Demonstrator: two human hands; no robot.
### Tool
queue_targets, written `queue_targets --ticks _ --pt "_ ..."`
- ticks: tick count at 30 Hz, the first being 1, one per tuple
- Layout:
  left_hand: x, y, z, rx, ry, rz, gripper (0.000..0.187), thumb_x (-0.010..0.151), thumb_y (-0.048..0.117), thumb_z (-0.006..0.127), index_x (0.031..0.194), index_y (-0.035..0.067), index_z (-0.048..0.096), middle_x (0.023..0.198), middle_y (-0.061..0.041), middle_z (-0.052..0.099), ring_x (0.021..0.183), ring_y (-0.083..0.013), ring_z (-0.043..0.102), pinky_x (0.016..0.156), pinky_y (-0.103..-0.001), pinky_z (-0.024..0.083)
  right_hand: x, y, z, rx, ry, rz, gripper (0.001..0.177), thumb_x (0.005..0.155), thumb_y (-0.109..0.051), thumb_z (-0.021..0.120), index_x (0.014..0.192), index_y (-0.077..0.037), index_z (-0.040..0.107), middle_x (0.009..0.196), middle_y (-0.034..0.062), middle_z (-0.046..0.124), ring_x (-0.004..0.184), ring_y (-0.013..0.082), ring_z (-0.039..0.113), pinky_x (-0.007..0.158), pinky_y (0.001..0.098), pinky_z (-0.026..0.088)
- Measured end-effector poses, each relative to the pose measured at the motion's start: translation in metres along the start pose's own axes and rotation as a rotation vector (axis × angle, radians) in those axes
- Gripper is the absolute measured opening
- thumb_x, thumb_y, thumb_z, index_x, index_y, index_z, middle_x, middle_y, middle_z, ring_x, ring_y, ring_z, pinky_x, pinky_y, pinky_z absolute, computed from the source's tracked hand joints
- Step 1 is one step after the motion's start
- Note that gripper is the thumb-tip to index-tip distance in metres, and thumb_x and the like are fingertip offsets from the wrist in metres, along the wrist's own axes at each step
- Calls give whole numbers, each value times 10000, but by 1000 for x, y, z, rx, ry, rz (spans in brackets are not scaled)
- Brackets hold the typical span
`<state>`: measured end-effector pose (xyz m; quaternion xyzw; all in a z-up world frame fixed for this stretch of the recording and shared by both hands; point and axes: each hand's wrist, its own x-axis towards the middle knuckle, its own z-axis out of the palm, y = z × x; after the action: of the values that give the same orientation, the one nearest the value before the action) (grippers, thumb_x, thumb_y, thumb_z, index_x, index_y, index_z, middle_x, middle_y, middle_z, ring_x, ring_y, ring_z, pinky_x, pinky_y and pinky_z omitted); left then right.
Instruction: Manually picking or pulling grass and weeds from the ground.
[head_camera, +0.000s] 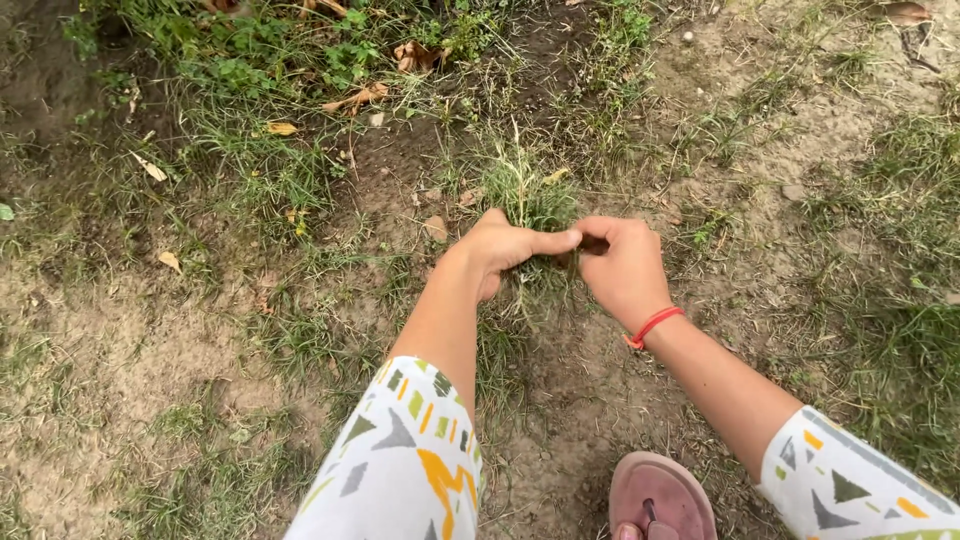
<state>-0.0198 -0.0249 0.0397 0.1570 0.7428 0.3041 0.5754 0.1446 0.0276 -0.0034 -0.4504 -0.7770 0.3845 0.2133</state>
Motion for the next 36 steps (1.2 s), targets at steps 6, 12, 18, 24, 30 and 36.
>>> queue_targets --ticks 6,12,18,24,30,36 --pt "-2 -1 -19 18 -33 -18 906 559 130 911 1309 13 417 1146 -198 676 1026 -306 676 730 -443 463 8 -24 2 459 -176 133 453 797 168 618 1208 -23 632 1004 135 774 871 109 737 780 246 608" --pt "-1 -11 -36 84 121 -54 782 687 69 854 1315 -12 396 1114 -210 648 938 -267 684 758 -395 567 7 2 21 253 -161 81 291 871 81 659 1130 -36 721 1061 99 780 936 173 757 835 275 628" --pt "0 -14 -40 -125 194 7 715 665 -27 783 1277 -19 414 1060 -209 660 880 -280 717 701 -415 624 -40 -12 48 -317 -559 -161 300 827 -89 760 1118 -163 758 1093 109 741 1038 300 721 960 387 556" --pt "5 -27 -51 -89 214 24 702 678 -3 815 1277 -26 451 1042 -204 672 838 -262 704 626 -385 592 -52 -19 59 -547 -495 -637 387 759 -72 709 1118 -193 786 1235 129 678 1098 343 599 920 477 484" --pt "2 -31 -60 -172 211 30 730 646 -89 769 1278 -18 411 1008 -220 680 807 -285 717 589 -407 606 -45 -12 77 -608 -527 -584 197 758 -6 636 916 -70 734 1032 115 686 1011 312 648 912 412 537" --pt "6 -35 -60 -60 232 8 664 691 -48 807 1260 -33 465 1036 -191 665 907 -279 705 727 -411 589 -43 -1 89 -611 -517 -540 90 749 -40 663 812 -45 728 959 139 694 1020 322 656 914 425 545"
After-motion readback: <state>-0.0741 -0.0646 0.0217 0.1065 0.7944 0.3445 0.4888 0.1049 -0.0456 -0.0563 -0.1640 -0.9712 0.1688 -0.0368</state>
